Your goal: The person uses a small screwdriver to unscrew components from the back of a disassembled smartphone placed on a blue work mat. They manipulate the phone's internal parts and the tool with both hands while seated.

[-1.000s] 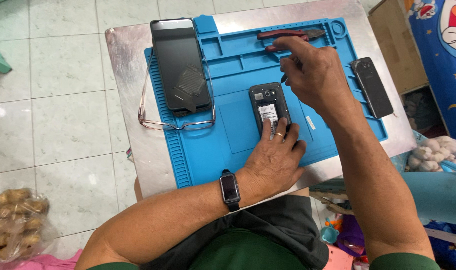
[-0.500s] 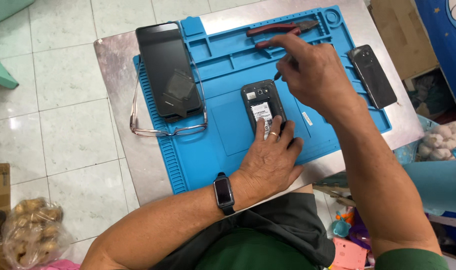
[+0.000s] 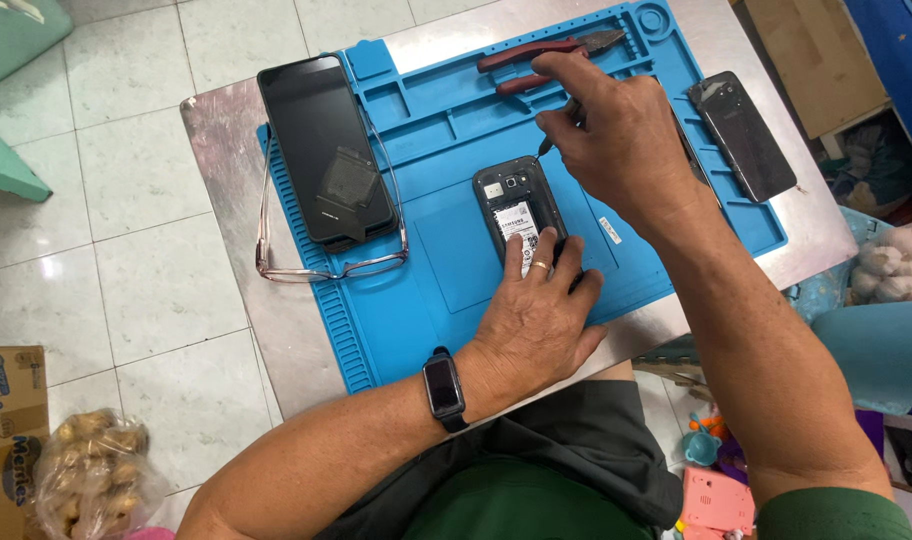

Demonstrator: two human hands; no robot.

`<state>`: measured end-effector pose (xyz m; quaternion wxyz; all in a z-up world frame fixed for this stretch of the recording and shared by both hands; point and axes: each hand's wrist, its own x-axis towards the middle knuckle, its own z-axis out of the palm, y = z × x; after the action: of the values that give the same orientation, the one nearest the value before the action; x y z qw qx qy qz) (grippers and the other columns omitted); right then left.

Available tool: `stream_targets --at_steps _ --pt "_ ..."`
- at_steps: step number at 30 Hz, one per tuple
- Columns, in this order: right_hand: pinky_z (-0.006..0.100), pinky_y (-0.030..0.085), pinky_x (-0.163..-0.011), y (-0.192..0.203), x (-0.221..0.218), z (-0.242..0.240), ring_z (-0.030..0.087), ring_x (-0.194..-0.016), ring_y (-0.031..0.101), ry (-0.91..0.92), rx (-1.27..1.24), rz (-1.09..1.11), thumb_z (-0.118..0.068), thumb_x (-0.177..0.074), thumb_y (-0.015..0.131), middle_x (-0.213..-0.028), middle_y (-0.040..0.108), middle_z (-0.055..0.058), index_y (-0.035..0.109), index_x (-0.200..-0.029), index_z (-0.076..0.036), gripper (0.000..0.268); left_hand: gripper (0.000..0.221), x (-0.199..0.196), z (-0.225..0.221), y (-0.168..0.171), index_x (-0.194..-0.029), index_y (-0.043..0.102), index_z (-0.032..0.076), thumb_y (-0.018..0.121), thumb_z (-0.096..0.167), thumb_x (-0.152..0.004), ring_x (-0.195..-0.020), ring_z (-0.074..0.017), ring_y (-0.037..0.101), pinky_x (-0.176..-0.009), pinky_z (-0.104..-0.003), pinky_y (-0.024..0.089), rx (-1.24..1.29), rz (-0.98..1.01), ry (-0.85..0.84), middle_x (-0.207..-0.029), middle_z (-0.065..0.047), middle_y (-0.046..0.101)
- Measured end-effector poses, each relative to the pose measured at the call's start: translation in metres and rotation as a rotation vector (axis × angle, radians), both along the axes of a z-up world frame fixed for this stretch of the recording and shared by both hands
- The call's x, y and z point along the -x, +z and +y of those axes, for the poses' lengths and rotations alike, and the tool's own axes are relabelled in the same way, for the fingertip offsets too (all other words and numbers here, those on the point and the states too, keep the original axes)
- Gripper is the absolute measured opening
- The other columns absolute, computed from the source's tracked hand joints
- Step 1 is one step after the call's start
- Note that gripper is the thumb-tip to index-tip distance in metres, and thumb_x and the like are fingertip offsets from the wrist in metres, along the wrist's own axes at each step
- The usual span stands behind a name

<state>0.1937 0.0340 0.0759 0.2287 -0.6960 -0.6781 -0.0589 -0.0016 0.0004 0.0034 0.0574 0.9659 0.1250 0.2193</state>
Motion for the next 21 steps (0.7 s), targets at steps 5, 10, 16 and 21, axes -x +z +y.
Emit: stream_targets --at_steps 5,10,16,21 --pt "0.051 0.053 -0.053 0.005 -0.001 -0.001 0.037 -0.064 0.069 -0.008 0.03 -0.012 -0.007 -0.107 0.079 -0.087 0.076 0.017 0.056 -0.149 -0.006 0.048 0.063 0.0 0.0 -0.001 -0.122 0.07 0.012 0.077 0.062 -0.084 -0.135 -0.0442 0.053 -0.112 -0.069 0.042 -0.007 -0.023 -0.001 -0.14 -0.021 0.059" --pt "0.044 0.059 -0.064 0.021 0.007 -0.006 0.032 -0.072 0.074 0.027 0.086 0.117 0.003 -0.101 0.073 -0.085 0.076 0.017 0.061 -0.142 -0.003 0.043 0.065 -0.001 0.0 -0.003 -0.123 0.07 0.012 0.077 0.062 -0.083 -0.136 -0.0452 0.052 -0.113 -0.069 0.041 0.004 -0.015 0.001 -0.141 -0.021 0.06" --pt "0.042 0.062 -0.071 0.019 0.013 -0.008 0.029 -0.08 0.079 0.042 0.044 0.168 0.004 -0.103 0.07 -0.087 0.079 0.015 0.063 -0.137 -0.003 0.035 0.064 -0.001 0.0 -0.002 -0.122 0.069 0.012 0.076 0.063 -0.083 -0.136 -0.0442 0.052 -0.112 -0.069 0.041 -0.003 -0.003 0.002 -0.14 -0.021 0.059" --pt "0.042 0.061 -0.069 0.019 0.014 -0.006 0.029 -0.078 0.078 0.027 0.047 0.156 0.005 -0.102 0.07 -0.085 0.078 0.013 0.063 -0.135 -0.005 0.035 0.065 -0.002 0.0 -0.002 -0.122 0.069 0.012 0.077 0.063 -0.082 -0.135 -0.0447 0.052 -0.112 -0.069 0.04 0.002 -0.005 0.0 -0.14 -0.021 0.058"
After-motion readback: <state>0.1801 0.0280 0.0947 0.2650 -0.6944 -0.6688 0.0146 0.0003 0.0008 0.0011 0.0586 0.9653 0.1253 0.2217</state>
